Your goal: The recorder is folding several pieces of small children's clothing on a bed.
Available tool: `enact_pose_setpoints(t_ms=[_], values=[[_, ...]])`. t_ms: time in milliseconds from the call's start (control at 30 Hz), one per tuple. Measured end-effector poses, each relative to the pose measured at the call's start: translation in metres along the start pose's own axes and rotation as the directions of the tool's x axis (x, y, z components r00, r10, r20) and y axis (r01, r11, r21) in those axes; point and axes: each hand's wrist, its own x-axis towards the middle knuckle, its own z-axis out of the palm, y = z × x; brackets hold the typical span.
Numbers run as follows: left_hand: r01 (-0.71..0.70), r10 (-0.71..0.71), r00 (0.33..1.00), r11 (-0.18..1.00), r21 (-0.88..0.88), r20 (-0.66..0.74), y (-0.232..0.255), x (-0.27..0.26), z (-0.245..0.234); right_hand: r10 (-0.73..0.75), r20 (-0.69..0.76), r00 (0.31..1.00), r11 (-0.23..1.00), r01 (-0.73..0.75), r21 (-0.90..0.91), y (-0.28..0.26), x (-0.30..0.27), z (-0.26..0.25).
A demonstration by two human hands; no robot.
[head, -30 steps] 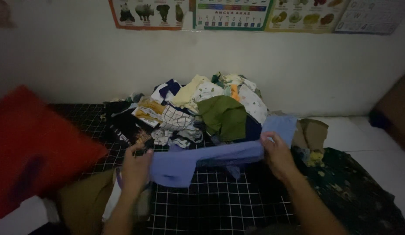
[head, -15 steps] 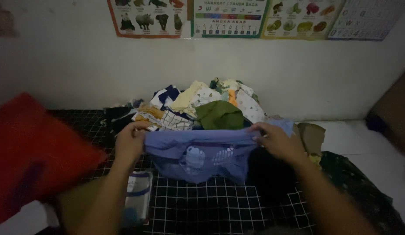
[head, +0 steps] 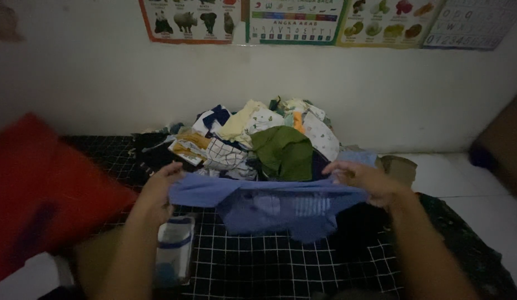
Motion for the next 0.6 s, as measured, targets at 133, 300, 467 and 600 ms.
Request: enact_pose_setpoints(t_ms=[133, 300, 467, 600], values=[[0.169, -0.143, 0.980, 0.966, -0.196, 0.138, -0.045, 0.033, 0.006, 0.009, -0.063, 0.998, 0.967, 0.007, 0.256, 0.078, 0.071, -0.009], [0.239, -0.220, 0.965, 0.961, -0.137, 0.141, -0.111, 0.013, 0.048, 0.049, -0.252, 0.966, 0.845, 0.095, 0.526, 0.184, 0.133, 0.032], [-0.385, 0.082, 0.911, 0.527, 0.758, 0.405, -0.268, -0.001, 0.022, -0.421, -0.079, 0.903, 0.662, 0.247, -0.707, 0.353, 0.188, 0.080], [-0.674, 0.298, 0.737, 0.387, 0.629, 0.606, -0.341, -0.016, 0.009, -0.024, -0.282, 0.959, 0.893, -0.106, -0.437, 0.268, 0.107, 0.152]])
